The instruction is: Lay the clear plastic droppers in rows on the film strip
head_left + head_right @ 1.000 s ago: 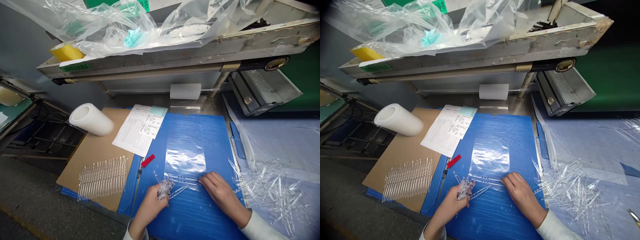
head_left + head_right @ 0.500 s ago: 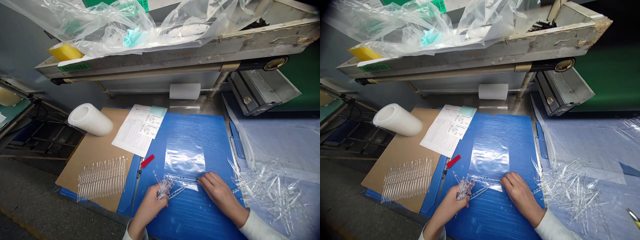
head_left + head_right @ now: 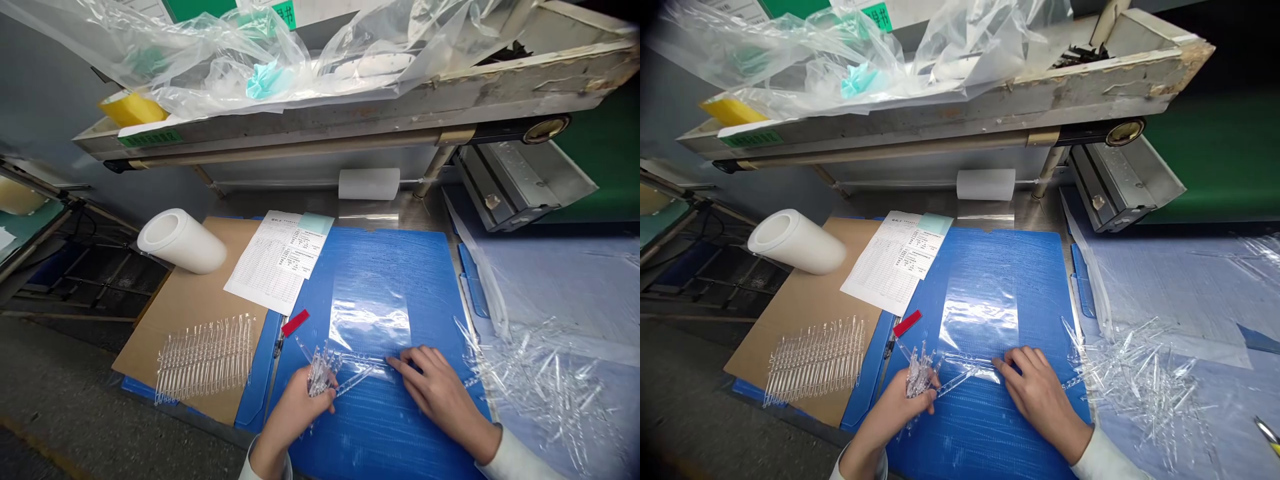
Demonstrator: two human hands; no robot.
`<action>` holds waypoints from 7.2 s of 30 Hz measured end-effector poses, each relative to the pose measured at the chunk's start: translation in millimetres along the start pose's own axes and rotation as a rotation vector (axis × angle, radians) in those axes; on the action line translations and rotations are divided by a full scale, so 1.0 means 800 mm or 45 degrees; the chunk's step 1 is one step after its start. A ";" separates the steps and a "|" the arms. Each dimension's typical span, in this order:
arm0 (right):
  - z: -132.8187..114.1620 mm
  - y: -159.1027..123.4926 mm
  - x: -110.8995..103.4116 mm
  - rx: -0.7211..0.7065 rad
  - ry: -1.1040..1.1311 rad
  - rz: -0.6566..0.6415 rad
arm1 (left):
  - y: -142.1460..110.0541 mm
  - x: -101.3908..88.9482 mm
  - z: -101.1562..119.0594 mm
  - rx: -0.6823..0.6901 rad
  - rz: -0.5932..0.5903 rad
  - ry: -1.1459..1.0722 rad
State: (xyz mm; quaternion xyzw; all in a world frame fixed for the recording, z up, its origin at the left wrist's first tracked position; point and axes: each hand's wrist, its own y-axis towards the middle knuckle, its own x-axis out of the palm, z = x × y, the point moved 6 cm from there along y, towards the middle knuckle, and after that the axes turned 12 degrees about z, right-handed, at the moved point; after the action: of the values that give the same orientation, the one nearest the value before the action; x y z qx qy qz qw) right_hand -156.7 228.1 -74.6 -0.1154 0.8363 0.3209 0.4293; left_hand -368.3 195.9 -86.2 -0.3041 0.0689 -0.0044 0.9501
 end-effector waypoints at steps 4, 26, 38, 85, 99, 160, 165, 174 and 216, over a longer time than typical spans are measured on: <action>-0.001 0.007 -0.004 0.066 0.065 0.029 | 0.007 0.009 0.014 -0.032 -0.050 -0.089; 0.023 -0.008 -0.004 0.278 0.236 0.072 | 0.018 -0.022 0.014 -0.068 0.554 -0.715; 0.028 0.003 0.006 0.166 0.131 0.124 | 0.018 -0.009 0.004 -0.119 0.512 -0.733; -0.041 0.027 0.024 0.684 0.761 -0.461 | 0.027 0.045 0.021 -0.034 0.486 -0.787; -0.015 0.057 -0.005 0.283 0.715 -0.393 | 0.012 0.060 0.019 -0.180 -0.100 -0.536; 0.041 0.023 -0.003 0.882 0.927 -0.383 | -0.004 0.062 0.021 -0.149 -0.503 -0.071; 0.048 0.006 -0.003 0.867 0.769 -0.337 | -0.004 0.046 0.011 -0.210 -0.468 -0.044; 0.041 0.010 -0.052 0.171 0.239 0.111 | -0.006 0.015 0.000 -0.304 -0.369 -0.279; -0.007 0.041 -0.009 -0.005 0.372 -0.093 | 0.030 0.039 0.028 -0.108 0.239 -0.406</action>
State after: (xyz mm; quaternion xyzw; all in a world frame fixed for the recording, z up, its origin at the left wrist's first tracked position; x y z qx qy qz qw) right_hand -170.9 249.1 -52.0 -0.1920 0.8845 0.2867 0.3141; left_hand -335.3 226.6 -85.7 -0.3331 -0.0544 0.1353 0.9316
